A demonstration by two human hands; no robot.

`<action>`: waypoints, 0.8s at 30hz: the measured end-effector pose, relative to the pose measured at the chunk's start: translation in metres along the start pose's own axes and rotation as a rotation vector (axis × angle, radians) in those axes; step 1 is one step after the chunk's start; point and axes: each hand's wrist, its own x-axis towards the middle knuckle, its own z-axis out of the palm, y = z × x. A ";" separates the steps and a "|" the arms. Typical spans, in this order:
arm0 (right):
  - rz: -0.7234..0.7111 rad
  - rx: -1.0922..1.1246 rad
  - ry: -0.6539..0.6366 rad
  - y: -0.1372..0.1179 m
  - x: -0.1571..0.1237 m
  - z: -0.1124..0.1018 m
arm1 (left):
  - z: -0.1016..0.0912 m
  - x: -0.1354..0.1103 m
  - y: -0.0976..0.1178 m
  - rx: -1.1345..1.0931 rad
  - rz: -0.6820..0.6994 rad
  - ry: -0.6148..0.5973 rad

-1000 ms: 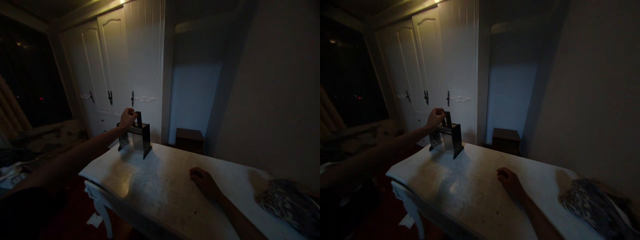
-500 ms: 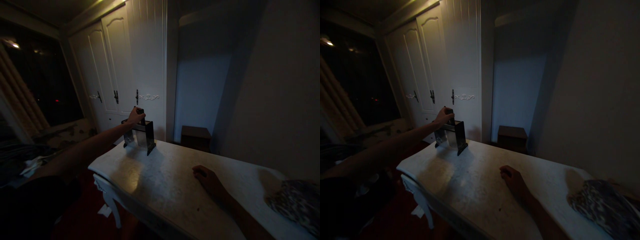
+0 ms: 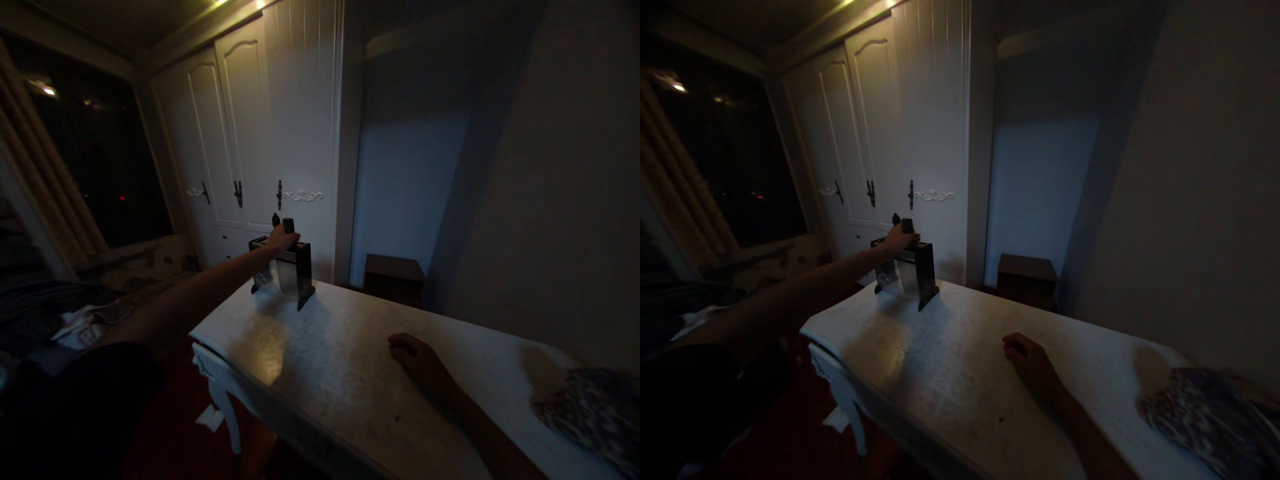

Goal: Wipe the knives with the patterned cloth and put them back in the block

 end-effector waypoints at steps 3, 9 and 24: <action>-0.005 -0.009 -0.013 0.001 0.000 -0.001 | 0.000 0.003 0.002 -0.027 -0.019 -0.031; -0.005 -0.016 -0.010 0.000 -0.001 -0.001 | -0.005 0.005 0.017 -0.127 -0.048 -0.031; -0.013 0.024 0.001 -0.003 -0.004 -0.001 | -0.082 0.043 0.123 -0.561 -0.236 0.051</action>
